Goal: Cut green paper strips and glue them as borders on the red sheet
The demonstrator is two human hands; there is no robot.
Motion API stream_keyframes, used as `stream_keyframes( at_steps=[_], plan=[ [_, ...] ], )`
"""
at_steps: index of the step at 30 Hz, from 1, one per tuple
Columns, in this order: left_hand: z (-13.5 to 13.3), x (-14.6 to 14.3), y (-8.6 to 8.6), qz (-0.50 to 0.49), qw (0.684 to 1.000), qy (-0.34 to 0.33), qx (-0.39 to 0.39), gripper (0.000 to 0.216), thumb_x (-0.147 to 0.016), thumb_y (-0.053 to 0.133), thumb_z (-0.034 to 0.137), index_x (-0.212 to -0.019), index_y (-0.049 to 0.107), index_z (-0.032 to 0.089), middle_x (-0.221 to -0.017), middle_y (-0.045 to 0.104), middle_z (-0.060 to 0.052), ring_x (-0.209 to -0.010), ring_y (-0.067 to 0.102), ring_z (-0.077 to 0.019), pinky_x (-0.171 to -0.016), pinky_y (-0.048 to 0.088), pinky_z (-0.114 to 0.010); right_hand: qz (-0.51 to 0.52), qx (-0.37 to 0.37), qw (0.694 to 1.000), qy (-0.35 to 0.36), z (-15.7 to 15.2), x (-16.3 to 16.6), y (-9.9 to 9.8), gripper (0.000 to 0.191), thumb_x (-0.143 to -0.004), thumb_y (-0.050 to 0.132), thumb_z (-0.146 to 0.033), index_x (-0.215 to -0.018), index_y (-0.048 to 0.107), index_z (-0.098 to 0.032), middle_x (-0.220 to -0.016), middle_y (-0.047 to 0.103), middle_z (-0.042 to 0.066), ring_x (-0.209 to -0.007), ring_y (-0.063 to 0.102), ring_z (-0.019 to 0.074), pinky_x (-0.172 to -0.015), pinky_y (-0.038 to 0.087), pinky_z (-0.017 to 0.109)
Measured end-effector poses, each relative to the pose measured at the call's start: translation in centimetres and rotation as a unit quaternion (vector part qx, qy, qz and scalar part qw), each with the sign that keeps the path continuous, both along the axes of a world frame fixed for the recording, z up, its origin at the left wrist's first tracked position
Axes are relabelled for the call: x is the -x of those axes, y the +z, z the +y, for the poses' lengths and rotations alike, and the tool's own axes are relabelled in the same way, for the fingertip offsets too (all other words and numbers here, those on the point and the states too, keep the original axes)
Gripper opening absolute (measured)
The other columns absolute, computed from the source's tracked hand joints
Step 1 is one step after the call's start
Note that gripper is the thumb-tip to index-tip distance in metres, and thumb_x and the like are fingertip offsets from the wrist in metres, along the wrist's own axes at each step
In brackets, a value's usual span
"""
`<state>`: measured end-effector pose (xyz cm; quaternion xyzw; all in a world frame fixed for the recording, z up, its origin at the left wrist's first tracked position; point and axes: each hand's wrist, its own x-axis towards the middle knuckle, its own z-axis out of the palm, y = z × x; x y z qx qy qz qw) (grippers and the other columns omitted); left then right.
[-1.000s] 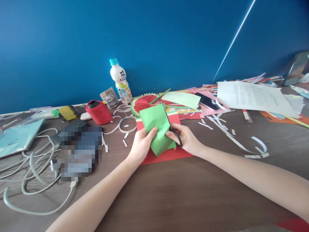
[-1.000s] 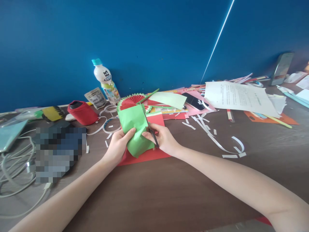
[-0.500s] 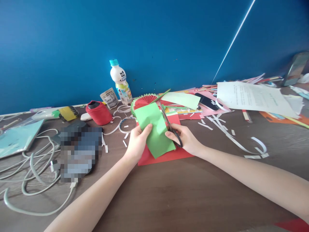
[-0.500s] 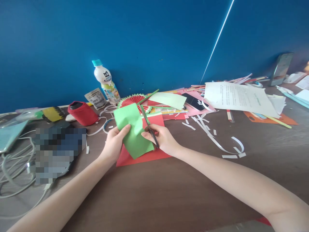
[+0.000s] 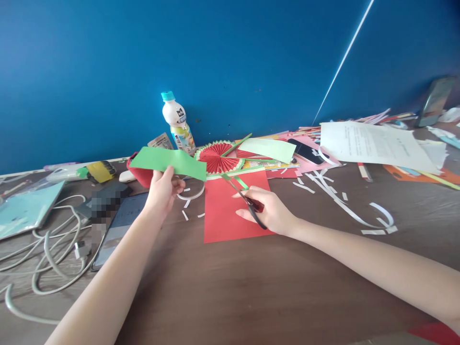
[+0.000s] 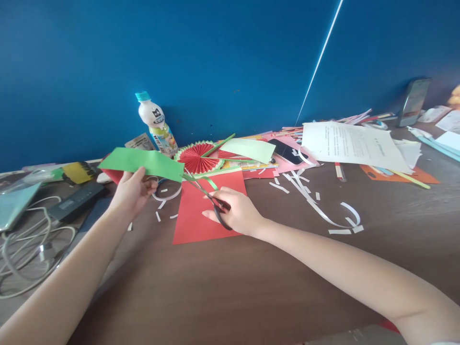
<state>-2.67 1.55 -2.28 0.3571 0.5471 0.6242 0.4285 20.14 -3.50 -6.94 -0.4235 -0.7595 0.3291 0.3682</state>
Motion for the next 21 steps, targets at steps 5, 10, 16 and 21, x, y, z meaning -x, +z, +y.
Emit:
stream_keyframes(
  at_steps=[5, 10, 16, 21],
  plan=[
    [0.1, 0.4, -0.8, 0.097, 0.988, -0.112, 0.034, 0.014, -0.081, 0.048, 0.023, -0.094, 0.05, 0.017, -0.083, 0.063, -0.004, -0.058, 0.061, -0.0097, -0.051, 0.044, -0.02, -0.04, -0.057, 0.998, -0.002, -0.1, 0.1, -0.5, 0.037, -0.072, 0.065, -0.036, -0.103, 0.06, -0.019, -0.079, 0.047, 0.001, -0.06, 0.045, 0.0104, -0.061, 0.041, 0.026],
    [-0.4, 0.7, -0.2, 0.373, 0.925, -0.042, 0.05, 0.023, -0.077, 0.05, 0.037, -0.078, 0.059, 0.016, -0.077, 0.065, -0.004, -0.058, 0.055, -0.012, -0.049, 0.038, -0.022, -0.076, -0.063, 0.995, 0.003, -0.2, 0.1, -0.5, 0.04, -0.072, 0.064, -0.036, -0.108, 0.06, -0.019, -0.081, 0.05, 0.001, -0.061, 0.047, 0.0105, -0.06, 0.043, 0.026],
    [-2.5, -1.6, 2.8, 0.453, 0.863, -0.224, -0.014, 0.035, -0.078, 0.046, 0.048, -0.091, 0.063, 0.019, -0.092, 0.067, -0.002, -0.084, 0.059, -0.0184, -0.07, 0.044, -0.026, -0.14, -0.115, 0.984, -0.007, -0.4, 0.3, -0.6, 0.036, -0.075, 0.061, -0.033, -0.109, 0.062, -0.022, -0.088, 0.056, 0.003, -0.068, 0.055, 0.012, -0.059, 0.043, 0.024],
    [-3.9, -2.8, 3.3, 0.557, 0.772, -0.306, 0.01, 0.032, -0.071, 0.053, 0.047, -0.09, 0.066, 0.025, -0.092, 0.067, 0.0, -0.078, 0.059, -0.0179, -0.066, 0.043, -0.027, -0.206, -0.225, 0.952, -0.025, -0.6, 0.4, -1.3, 0.037, -0.075, 0.058, -0.028, -0.111, 0.063, -0.024, -0.085, 0.058, 0.003, -0.066, 0.053, 0.0136, -0.057, 0.041, 0.026]
  ],
)
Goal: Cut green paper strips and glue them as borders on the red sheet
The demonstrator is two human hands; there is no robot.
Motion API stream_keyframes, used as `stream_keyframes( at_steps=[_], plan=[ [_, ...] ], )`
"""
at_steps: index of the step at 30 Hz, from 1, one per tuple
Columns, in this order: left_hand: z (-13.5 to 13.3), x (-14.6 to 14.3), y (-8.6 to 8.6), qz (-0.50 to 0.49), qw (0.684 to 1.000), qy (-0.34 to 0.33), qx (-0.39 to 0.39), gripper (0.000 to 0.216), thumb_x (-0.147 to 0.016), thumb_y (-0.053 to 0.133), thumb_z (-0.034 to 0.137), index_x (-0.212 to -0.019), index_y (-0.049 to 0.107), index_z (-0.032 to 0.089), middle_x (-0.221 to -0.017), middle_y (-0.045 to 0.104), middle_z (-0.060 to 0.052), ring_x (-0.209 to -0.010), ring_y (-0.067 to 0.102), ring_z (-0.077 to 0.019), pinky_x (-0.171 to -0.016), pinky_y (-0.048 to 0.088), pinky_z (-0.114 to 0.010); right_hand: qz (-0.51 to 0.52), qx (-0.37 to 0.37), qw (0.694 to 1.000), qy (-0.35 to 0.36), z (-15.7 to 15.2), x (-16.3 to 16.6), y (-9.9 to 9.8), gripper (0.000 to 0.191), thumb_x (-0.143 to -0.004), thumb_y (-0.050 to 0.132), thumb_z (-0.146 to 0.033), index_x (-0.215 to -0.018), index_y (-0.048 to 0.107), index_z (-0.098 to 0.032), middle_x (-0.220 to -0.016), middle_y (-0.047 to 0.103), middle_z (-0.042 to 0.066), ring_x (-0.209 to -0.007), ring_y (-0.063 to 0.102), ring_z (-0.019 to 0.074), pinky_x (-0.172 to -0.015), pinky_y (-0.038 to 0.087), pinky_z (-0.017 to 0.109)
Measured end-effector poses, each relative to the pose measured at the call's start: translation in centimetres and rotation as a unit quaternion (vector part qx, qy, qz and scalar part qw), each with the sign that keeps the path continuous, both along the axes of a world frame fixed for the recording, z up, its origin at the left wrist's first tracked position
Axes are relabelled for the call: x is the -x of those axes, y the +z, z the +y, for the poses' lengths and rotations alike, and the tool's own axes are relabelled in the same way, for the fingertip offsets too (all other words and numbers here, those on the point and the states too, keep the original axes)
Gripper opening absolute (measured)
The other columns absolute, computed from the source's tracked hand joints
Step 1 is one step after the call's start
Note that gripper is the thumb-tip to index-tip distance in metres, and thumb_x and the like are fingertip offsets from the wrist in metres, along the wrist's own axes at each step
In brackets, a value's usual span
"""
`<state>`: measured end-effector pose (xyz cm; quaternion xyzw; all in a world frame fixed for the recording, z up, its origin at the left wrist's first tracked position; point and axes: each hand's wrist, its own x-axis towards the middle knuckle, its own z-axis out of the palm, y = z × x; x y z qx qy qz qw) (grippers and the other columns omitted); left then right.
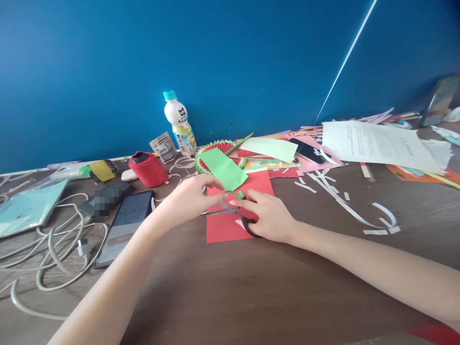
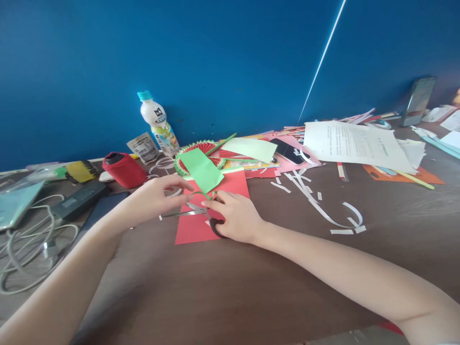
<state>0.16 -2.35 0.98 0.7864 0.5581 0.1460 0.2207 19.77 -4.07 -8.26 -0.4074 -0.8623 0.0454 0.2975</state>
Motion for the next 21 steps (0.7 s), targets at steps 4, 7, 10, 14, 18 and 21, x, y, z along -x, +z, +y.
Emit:
stream_keyframes(
  at_steps=[4, 7, 10, 14, 18, 21],
  plan=[
    [0.0, 0.0, -0.6, 0.038, 0.999, -0.007, 0.021, 0.023, -0.072, 0.049, 0.039, -0.072, 0.066, 0.023, -0.07, 0.065, 0.002, -0.058, 0.054, -0.0134, -0.053, 0.038, -0.024, -0.025, -0.031, 0.999, 0.004, 0.1, -0.1, 0.1, 0.037, -0.074, 0.057, -0.023, -0.11, 0.064, -0.023, -0.082, 0.058, 0.004, -0.064, 0.05, 0.0141, -0.058, 0.04, 0.027],
    [0.8, 0.6, -1.1, 0.016, 0.999, 0.04, 0.024, 0.023, -0.071, 0.049, 0.037, -0.066, 0.064, 0.02, -0.061, 0.061, 0.001, -0.053, 0.051, -0.013, -0.049, 0.035, -0.024, -0.044, -0.001, 0.999, 0.016, 0.1, -0.2, 0.6, 0.04, -0.073, 0.057, -0.022, -0.112, 0.064, -0.022, -0.082, 0.058, 0.006, -0.068, 0.051, 0.0163, -0.06, 0.04, 0.029],
    [2.0, 1.6, -1.6, -0.042, 0.995, 0.088, 0.009, 0.022, -0.07, 0.05, 0.037, -0.065, 0.063, 0.019, -0.065, 0.062, 0.0, -0.057, 0.052, -0.0133, -0.051, 0.036, -0.024, -0.019, 0.04, 0.998, 0.036, 0.3, -0.3, 0.9, 0.035, -0.075, 0.057, -0.026, -0.11, 0.064, -0.021, -0.082, 0.058, 0.006, -0.075, 0.053, 0.0183, -0.067, 0.042, 0.031],
    [2.9, 2.9, -2.4, -0.076, 0.992, 0.082, 0.064, 0.019, -0.068, 0.053, 0.033, -0.058, 0.061, 0.019, -0.06, 0.061, -0.001, -0.052, 0.051, -0.0131, -0.049, 0.035, -0.023, 0.113, 0.105, 0.988, 0.032, 0.9, -0.4, 1.1, 0.034, -0.074, 0.062, -0.029, -0.107, 0.061, -0.021, -0.085, 0.055, 0.005, -0.078, 0.054, 0.0178, -0.069, 0.045, 0.031],
    [2.9, 3.3, -2.7, -0.073, 0.984, -0.006, 0.161, 0.017, -0.068, 0.056, 0.029, -0.055, 0.062, 0.02, -0.06, 0.063, -0.002, -0.059, 0.056, -0.0151, -0.053, 0.039, -0.022, 0.266, 0.143, 0.953, -0.013, 1.6, -0.7, 1.6, 0.031, -0.074, 0.062, -0.029, -0.103, 0.059, -0.019, -0.077, 0.051, 0.001, -0.07, 0.052, 0.0142, -0.068, 0.045, 0.029],
    [2.7, 3.2, -2.5, -0.06, 0.98, -0.054, 0.183, 0.016, -0.07, 0.054, 0.029, -0.06, 0.064, 0.021, -0.063, 0.063, -0.001, -0.06, 0.055, -0.014, -0.053, 0.039, -0.021, 0.303, 0.17, 0.938, -0.027, 2.0, -1.1, 2.0, 0.033, -0.075, 0.062, -0.03, -0.106, 0.057, -0.019, -0.082, 0.058, 0.002, -0.074, 0.054, 0.0154, -0.069, 0.044, 0.03]
  ],
)
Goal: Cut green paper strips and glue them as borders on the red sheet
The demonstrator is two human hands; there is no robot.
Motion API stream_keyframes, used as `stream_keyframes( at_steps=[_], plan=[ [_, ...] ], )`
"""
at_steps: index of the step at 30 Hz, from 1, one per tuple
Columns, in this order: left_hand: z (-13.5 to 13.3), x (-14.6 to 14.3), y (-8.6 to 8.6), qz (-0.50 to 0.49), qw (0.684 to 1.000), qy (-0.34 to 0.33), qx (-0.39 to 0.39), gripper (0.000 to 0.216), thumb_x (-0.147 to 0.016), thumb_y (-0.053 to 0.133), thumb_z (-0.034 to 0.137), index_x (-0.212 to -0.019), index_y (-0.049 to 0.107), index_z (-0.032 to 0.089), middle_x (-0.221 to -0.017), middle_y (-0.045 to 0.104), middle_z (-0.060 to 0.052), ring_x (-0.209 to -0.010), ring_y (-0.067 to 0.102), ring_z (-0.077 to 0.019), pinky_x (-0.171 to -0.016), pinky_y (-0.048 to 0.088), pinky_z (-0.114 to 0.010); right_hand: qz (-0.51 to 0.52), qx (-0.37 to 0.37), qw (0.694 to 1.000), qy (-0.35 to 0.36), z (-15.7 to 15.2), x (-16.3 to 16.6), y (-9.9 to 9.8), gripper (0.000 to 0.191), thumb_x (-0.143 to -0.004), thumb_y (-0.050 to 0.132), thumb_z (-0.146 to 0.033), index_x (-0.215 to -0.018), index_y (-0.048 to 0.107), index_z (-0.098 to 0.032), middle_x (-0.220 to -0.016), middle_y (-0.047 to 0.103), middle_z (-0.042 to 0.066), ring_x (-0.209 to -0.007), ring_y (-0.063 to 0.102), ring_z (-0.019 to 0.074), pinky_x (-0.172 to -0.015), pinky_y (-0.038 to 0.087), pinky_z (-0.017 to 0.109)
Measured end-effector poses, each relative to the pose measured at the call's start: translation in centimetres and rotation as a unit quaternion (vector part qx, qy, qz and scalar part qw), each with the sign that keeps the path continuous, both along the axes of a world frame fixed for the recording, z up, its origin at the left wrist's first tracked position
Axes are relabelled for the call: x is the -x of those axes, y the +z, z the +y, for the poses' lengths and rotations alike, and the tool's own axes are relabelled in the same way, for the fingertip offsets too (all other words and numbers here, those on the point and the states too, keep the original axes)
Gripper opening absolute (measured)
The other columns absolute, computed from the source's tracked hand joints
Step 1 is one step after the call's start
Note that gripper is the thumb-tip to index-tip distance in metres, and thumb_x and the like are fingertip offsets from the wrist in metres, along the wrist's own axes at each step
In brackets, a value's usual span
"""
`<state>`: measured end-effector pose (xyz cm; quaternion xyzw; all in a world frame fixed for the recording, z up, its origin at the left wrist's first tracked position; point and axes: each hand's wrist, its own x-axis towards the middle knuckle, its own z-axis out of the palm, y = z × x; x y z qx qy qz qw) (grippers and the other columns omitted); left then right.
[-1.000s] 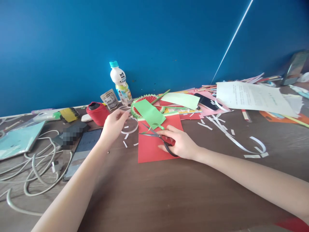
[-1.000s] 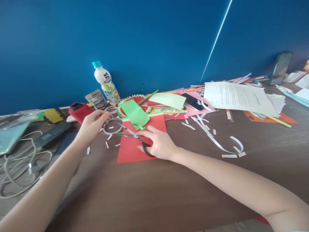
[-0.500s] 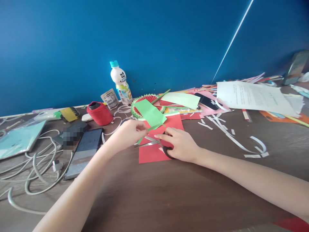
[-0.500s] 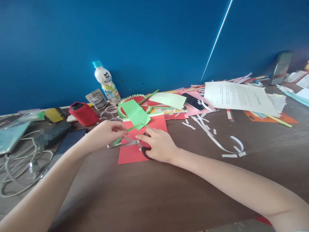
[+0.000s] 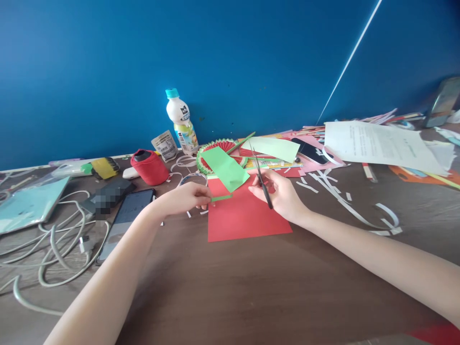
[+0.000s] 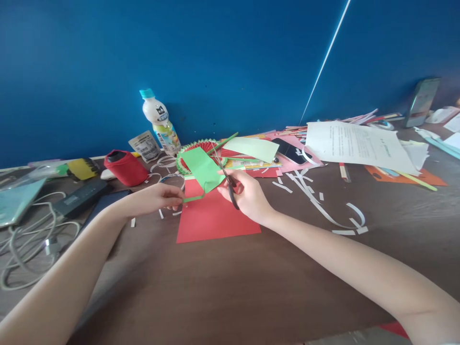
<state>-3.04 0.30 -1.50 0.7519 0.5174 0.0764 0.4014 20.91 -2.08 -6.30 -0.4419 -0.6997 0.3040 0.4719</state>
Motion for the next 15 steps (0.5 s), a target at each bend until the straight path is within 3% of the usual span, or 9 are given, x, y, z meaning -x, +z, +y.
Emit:
stream_keyframes(
  at_steps=[3, 6, 9, 15],
  plan=[
    [-0.3, -0.4, 0.3, -0.002, 1.0, -0.011, 0.003, 0.014, -0.071, 0.054, 0.029, -0.067, 0.066, 0.022, -0.066, 0.064, -0.001, -0.062, 0.057, -0.0142, -0.055, 0.04, -0.021, 0.005, -0.014, 0.999, 0.046, 0.0, -0.2, 0.4, 0.038, -0.073, 0.063, -0.026, -0.11, 0.056, -0.021, -0.098, 0.064, 0.005, -0.086, 0.057, 0.0174, -0.081, 0.044, 0.034],
    [-0.6, -1.0, 0.7, -0.01, 1.0, -0.015, 0.008, 0.013, -0.068, 0.057, 0.029, -0.07, 0.069, 0.024, -0.064, 0.063, 0.0, -0.061, 0.056, -0.0141, -0.052, 0.039, -0.02, -0.03, -0.027, 0.992, 0.119, -0.3, -0.3, 0.8, 0.037, -0.072, 0.064, -0.025, -0.109, 0.058, -0.024, -0.101, 0.065, 0.004, -0.093, 0.056, 0.0187, -0.087, 0.042, 0.038],
    [-0.9, -1.4, 1.0, -0.02, 0.999, -0.024, 0.015, 0.012, -0.067, 0.058, 0.029, -0.068, 0.069, 0.024, -0.063, 0.061, 0.0, -0.059, 0.055, -0.0131, -0.048, 0.037, -0.019, -0.055, -0.006, 0.984, 0.17, -0.4, -0.2, 1.2, 0.033, -0.07, 0.066, -0.027, -0.102, 0.061, -0.023, -0.091, 0.066, 0.003, -0.09, 0.056, 0.019, -0.084, 0.043, 0.038],
    [-1.2, -1.3, 1.6, -0.026, 0.999, -0.026, 0.021, 0.013, -0.066, 0.058, 0.029, -0.066, 0.07, 0.024, -0.061, 0.061, 0.0, -0.057, 0.053, -0.0123, -0.046, 0.037, -0.018, -0.023, 0.076, 0.978, 0.192, 0.1, -0.6, 1.5, 0.021, -0.071, 0.065, -0.026, -0.091, 0.063, -0.02, -0.072, 0.059, -0.001, -0.068, 0.054, 0.012, -0.068, 0.044, 0.028]
  ],
)
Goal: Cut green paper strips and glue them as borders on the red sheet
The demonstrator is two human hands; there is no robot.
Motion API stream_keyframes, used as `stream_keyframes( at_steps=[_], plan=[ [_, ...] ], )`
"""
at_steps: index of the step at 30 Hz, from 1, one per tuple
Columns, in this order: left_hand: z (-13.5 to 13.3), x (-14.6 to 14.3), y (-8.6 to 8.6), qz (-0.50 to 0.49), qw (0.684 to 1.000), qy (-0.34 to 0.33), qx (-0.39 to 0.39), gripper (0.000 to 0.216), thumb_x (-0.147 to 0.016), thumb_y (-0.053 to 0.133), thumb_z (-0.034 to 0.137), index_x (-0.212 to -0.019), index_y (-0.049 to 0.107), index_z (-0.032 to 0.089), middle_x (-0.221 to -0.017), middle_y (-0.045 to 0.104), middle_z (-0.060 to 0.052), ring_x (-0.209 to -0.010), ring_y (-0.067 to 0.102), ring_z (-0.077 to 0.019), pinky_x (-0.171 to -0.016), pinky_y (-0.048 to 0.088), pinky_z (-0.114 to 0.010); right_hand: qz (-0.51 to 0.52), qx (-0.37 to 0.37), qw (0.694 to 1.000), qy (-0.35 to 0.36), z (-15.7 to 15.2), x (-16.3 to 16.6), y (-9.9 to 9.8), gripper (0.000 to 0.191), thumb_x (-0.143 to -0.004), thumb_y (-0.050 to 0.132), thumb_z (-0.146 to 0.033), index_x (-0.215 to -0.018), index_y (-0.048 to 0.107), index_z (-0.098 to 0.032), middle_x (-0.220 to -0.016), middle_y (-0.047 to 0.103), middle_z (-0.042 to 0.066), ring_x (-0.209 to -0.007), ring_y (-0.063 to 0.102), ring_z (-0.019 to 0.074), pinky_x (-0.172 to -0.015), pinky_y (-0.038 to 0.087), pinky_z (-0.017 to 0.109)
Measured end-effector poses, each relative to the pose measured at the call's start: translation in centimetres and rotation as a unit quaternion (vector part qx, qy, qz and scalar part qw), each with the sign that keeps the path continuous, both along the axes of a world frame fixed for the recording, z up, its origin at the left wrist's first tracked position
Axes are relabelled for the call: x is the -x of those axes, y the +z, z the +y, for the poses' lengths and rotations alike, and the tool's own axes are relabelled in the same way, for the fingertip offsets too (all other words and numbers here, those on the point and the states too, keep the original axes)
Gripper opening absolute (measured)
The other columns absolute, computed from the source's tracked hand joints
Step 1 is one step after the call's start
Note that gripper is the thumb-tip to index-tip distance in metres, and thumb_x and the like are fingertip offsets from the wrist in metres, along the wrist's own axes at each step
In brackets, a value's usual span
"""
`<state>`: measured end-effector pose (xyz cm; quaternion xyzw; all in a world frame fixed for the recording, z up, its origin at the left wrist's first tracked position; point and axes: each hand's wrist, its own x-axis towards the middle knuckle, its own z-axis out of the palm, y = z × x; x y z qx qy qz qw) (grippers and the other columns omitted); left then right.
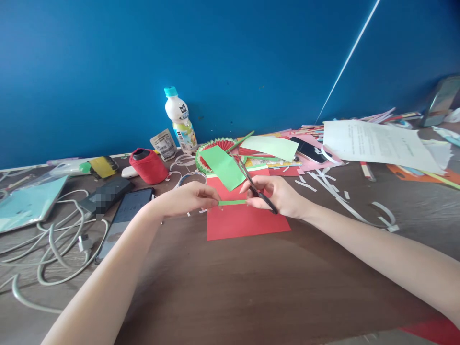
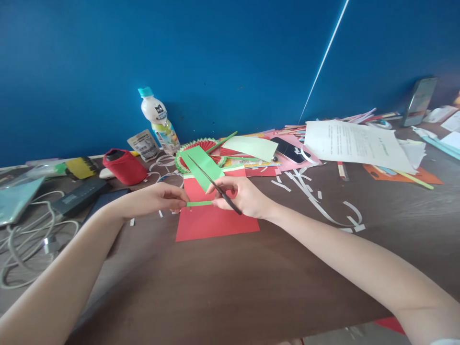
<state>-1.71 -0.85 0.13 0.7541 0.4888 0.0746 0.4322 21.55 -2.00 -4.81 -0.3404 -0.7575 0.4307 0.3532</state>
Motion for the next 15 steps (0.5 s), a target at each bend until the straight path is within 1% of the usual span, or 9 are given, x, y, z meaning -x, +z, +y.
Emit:
stream_keyframes(
  at_steps=[4, 8, 11, 13, 15],
  plan=[
    [0.4, 0.5, -0.3, 0.001, 1.0, 0.021, 0.022, 0.011, -0.061, 0.062, 0.029, -0.064, 0.071, 0.023, -0.06, 0.063, -0.001, -0.058, 0.057, -0.0153, -0.045, 0.04, -0.02, -0.019, 0.049, 0.999, -0.002, 0.8, -0.7, 0.2, 0.024, -0.068, 0.067, -0.025, -0.091, 0.063, -0.019, -0.069, 0.057, -0.001, -0.067, 0.056, 0.0129, -0.066, 0.044, 0.028],
    [0.7, 0.5, -1.3, 0.043, 0.999, 0.004, 0.0, 0.015, -0.065, 0.058, 0.032, -0.063, 0.069, 0.023, -0.06, 0.065, -0.001, -0.057, 0.056, -0.0141, -0.048, 0.037, -0.02, -0.025, 0.092, 0.995, -0.017, 1.9, -1.5, 0.1, 0.024, -0.067, 0.065, -0.023, -0.09, 0.062, -0.018, -0.067, 0.059, -0.002, -0.07, 0.061, 0.0148, -0.066, 0.043, 0.028],
    [0.6, 0.1, -1.9, 0.064, 0.998, -0.008, -0.022, 0.018, -0.069, 0.054, 0.034, -0.065, 0.068, 0.023, -0.061, 0.066, 0.0, -0.057, 0.055, -0.0137, -0.05, 0.036, -0.022, -0.064, 0.121, 0.99, -0.022, 2.4, -2.0, 0.0, 0.02, -0.067, 0.063, -0.023, -0.085, 0.061, -0.017, -0.065, 0.06, -0.001, -0.07, 0.062, 0.0158, -0.067, 0.044, 0.029],
    [0.5, -0.3, -2.2, 0.071, 0.997, -0.007, -0.036, 0.019, -0.069, 0.053, 0.035, -0.062, 0.065, 0.022, -0.06, 0.065, 0.0, -0.057, 0.055, -0.0143, -0.052, 0.036, -0.023, -0.104, 0.127, 0.986, -0.032, 2.6, -2.0, 0.0, 0.017, -0.065, 0.062, -0.023, -0.082, 0.06, -0.017, -0.062, 0.059, -0.001, -0.066, 0.061, 0.0157, -0.065, 0.044, 0.029],
    [0.4, -0.6, -2.6, 0.09, 0.995, 0.008, -0.046, 0.021, -0.068, 0.054, 0.038, -0.06, 0.062, 0.021, -0.057, 0.062, -0.001, -0.056, 0.054, -0.0152, -0.053, 0.035, -0.025, -0.144, 0.112, 0.982, -0.054, 2.6, -2.0, -0.2, 0.015, -0.065, 0.061, -0.023, -0.079, 0.06, -0.017, -0.058, 0.058, -0.002, -0.06, 0.058, 0.0141, -0.06, 0.043, 0.027]
  ],
)
